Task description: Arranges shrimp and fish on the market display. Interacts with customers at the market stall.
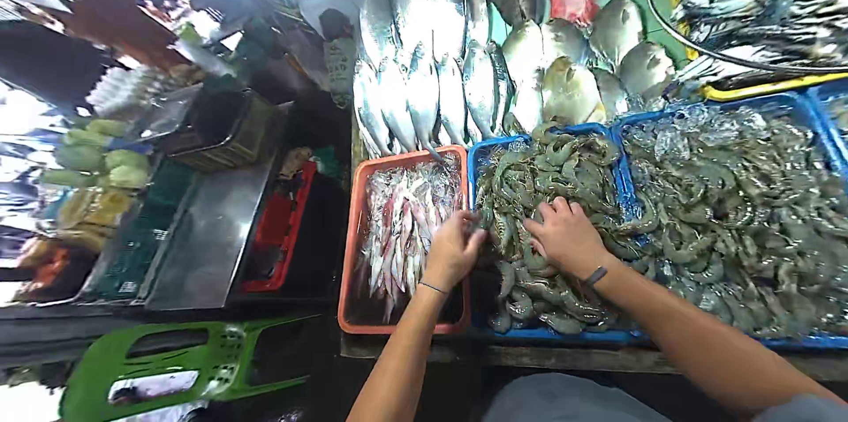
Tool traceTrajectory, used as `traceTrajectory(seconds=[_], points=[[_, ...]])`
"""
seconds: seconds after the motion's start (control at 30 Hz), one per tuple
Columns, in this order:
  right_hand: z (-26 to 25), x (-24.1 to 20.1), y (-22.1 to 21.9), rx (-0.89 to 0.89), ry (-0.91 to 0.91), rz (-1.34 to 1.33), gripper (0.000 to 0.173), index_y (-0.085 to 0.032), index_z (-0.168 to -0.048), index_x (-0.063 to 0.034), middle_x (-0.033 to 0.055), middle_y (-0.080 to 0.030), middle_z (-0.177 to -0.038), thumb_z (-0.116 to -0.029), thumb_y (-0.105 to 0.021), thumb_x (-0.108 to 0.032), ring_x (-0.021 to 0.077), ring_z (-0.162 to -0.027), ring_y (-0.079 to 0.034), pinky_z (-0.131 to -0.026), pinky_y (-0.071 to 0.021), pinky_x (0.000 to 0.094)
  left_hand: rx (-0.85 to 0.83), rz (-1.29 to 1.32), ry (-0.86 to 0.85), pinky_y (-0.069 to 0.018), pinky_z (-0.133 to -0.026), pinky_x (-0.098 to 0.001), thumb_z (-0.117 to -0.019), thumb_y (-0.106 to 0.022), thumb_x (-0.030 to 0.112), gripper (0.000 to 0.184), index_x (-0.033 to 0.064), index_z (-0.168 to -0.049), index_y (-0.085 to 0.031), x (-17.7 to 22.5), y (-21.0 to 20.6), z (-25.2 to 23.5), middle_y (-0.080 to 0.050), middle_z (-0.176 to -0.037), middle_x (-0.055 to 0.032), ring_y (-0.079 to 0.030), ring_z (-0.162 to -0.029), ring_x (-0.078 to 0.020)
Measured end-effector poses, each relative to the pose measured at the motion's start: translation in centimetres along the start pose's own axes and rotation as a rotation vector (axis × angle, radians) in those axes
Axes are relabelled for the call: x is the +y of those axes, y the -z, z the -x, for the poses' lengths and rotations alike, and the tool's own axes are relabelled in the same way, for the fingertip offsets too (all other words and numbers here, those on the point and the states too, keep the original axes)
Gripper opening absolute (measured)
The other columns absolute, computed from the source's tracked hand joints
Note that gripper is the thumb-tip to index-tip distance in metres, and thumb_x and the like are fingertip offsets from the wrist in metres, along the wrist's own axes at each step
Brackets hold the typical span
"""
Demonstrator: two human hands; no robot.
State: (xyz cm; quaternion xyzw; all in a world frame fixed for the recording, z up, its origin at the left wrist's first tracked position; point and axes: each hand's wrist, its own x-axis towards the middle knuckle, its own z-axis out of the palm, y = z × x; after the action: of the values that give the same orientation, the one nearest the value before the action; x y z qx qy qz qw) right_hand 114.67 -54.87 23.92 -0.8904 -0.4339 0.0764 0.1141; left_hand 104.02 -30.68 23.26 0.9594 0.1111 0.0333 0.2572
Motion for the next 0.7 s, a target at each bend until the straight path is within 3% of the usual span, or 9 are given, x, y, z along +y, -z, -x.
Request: traceTrajectory(seconds=[0.1,0.23,0.33,0.43,0.53,0.6,0.7], points=[[-0.9,0.8,-0.5,-0.033,-0.059,-0.013,0.029,-0.069,-0.125,-0.0176,0.0237,-0.065,-0.121,-0.1027,-0.057,-0.032,0.0455,-0.119,-0.059,-0.093,-0.0496,0.0625,-0.136,-0.053,-0.127,-0.0514,-0.104,-0.0502,-0.1071,-0.044,0.047,0.043,0.0176,-0.128,-0.068,2.4,-0.9,-1.9,-0.07,-0.118,-0.0039,-0.064,-0.118,-0.0213],[-0.2,0.5,0.7,0.068,-0.164,-0.212,0.025,-0.066,-0.121,-0.0097,0.0181,-0.067,-0.113,-0.1012,-0.056,-0.02,0.0372,-0.11,-0.065,-0.086,-0.0566,0.0543,-0.032,-0.155,-0.125,-0.0505,-0.102,-0.0566,-0.1045,-0.056,0.038,0.037,0.0106,-0.126,-0.068,5.4,-0.4,-8.3,-0.067,-0.125,-0.0144,-0.062,-0.12,-0.0343],[0.3,-0.9,0.8,0.159,-0.222,-0.48,0.035,-0.062,-0.132,-0.0091,0.0182,-0.067,-0.117,-0.0984,-0.057,-0.015,0.0336,-0.096,-0.071,-0.082,-0.0595,0.0529,0.02,-0.259,-0.092,-0.0475,-0.104,-0.0584,-0.1039,-0.055,0.036,0.036,0.0143,-0.131,-0.066,6.5,-1.2,-13.9,-0.065,-0.134,-0.013,-0.057,-0.128,-0.0375],[0.5,-1.3,0.9,0.164,-0.28,-0.685,0.032,-0.061,-0.129,-0.0095,0.0156,-0.07,-0.108,-0.0968,-0.061,-0.015,0.0296,-0.09,-0.071,-0.082,-0.0591,0.0506,-0.049,-0.379,-0.068,-0.046,-0.1,-0.0646,-0.1043,-0.054,0.035,0.036,0.016,-0.134,-0.065,7.1,-2.4,-16.5,-0.067,-0.131,-0.013,-0.056,-0.129,-0.0401],[-0.4,1.0,1.7,0.053,-0.284,-0.651,0.026,-0.069,-0.117,-0.0083,0.0147,-0.072,-0.103,-0.0996,-0.066,-0.027,0.0302,-0.096,-0.071,-0.088,-0.0574,0.0551,-0.118,-0.478,-0.056,-0.0435,-0.099,-0.0696,-0.1066,-0.049,0.035,0.037,0.0125,-0.133,-0.064,7.0,-2.7,-16.7,-0.066,-0.13,-0.0163,-0.055,-0.13,-0.043],[-2.1,3.7,1.9,0.158,-0.258,-0.474,0.022,-0.073,-0.111,-0.0087,0.0142,-0.071,-0.109,-0.0994,-0.064,-0.024,0.0323,-0.104,-0.069,-0.092,-0.0564,0.0571,-0.083,-0.45,-0.049,-0.0444,-0.098,-0.0694,-0.1067,-0.049,0.033,0.037,0.0099,-0.131,-0.064,6.4,-1.7,-15.8,-0.066,-0.129,-0.0183,-0.055,-0.128,-0.0438],[-5.7,7.6,2.7,0.196,-0.302,-0.267,0.041,-0.064,-0.138,-0.0125,0.0126,-0.062,-0.141,-0.1002,-0.061,-0.027,0.0403,-0.135,-0.051,-0.106,-0.0427,0.0653,0.133,-0.265,-0.021,-0.0509,-0.099,-0.061,-0.1058,-0.05,0.029,0.035,0.0077,-0.128,-0.065,4.3,0.4,-13.3,-0.068,-0.124,-0.0189,-0.062,-0.121,-0.0393]])
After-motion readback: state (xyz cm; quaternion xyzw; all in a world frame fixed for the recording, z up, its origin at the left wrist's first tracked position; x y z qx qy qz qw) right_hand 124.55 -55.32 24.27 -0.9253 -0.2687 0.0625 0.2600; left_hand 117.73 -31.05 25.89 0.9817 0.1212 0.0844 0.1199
